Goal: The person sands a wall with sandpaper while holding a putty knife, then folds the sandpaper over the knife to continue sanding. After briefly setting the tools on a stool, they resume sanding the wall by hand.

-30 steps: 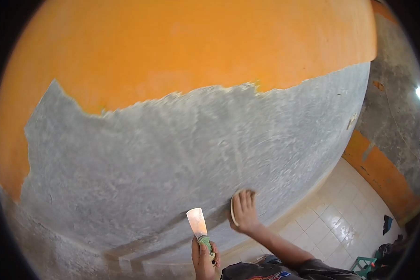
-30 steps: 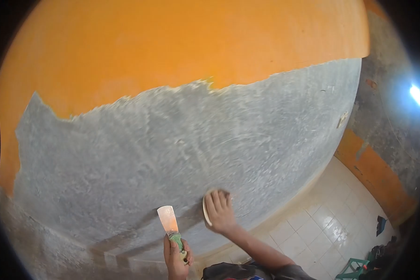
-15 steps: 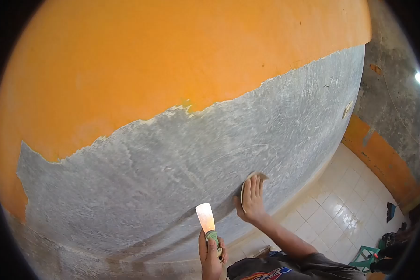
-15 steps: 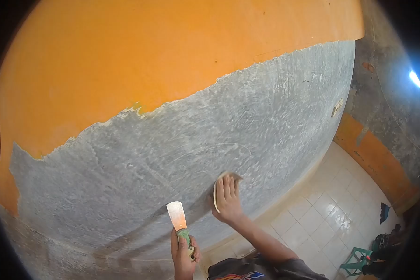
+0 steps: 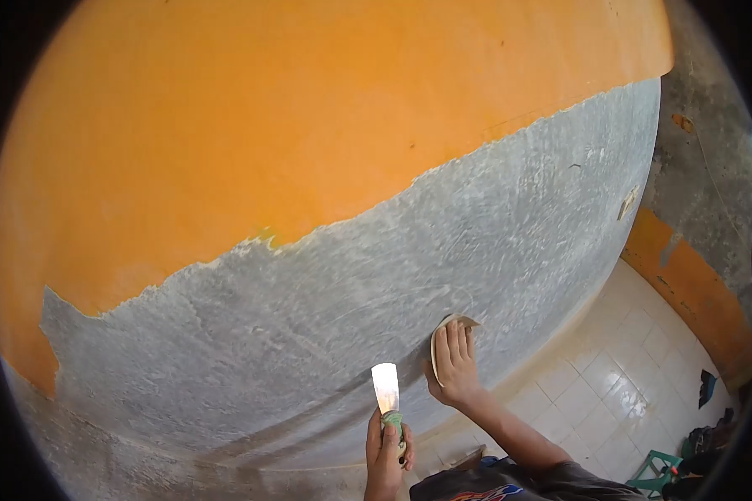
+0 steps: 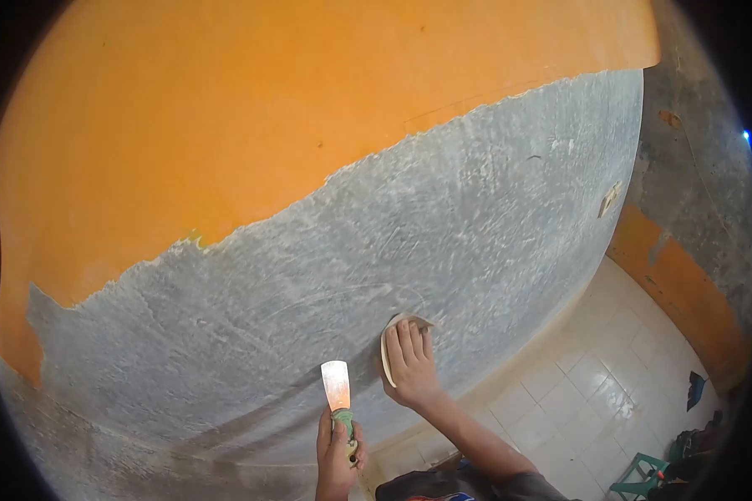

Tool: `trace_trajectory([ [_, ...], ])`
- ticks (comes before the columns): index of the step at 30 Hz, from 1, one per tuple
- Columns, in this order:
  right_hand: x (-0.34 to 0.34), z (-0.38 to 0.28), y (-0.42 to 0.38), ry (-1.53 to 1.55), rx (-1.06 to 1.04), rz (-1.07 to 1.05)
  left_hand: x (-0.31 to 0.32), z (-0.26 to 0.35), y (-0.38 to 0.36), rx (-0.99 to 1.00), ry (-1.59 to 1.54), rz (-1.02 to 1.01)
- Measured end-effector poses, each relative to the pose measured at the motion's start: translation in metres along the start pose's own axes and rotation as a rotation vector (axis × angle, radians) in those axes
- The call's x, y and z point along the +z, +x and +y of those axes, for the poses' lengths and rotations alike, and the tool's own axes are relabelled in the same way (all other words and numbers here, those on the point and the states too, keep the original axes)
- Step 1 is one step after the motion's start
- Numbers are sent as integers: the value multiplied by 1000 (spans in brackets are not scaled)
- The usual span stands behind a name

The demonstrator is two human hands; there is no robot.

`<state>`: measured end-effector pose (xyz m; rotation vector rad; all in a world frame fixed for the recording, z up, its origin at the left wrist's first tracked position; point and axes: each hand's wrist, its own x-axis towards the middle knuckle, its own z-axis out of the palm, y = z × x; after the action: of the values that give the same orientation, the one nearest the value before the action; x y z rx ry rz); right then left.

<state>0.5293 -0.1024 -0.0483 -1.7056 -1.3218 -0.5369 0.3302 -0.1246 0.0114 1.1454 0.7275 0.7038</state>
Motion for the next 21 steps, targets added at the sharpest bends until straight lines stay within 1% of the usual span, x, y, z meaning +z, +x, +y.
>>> trace_trajectory([
  [2,-8,7,4,-28,-22,-6,13,4,-1,-39,34,54],
  [5,-53,17,75,-57,18,189,16,2,3,-52,66,56],
  [8,-81,20,109,-63,35,246,18,-4,5,-31,48,67],
  [9,-76,20,103,-55,38,239,20,-3,6,-33,44,70],
  [13,-31,27,29,13,22,169,32,-2,7,-51,53,93],
  [14,-27,30,15,17,27,90,33,-3,9,-36,37,90],
  [15,-26,33,8,24,34,8,34,-5,9,-22,22,91],
  [16,-33,35,21,25,39,11,35,-4,10,-23,27,90],
  [18,-54,49,66,15,38,212,37,-3,10,-46,82,118],
  [19,-69,52,87,15,43,212,37,-3,10,-49,85,118],
  [21,-94,58,120,40,108,314,35,-2,12,-31,79,80],
])
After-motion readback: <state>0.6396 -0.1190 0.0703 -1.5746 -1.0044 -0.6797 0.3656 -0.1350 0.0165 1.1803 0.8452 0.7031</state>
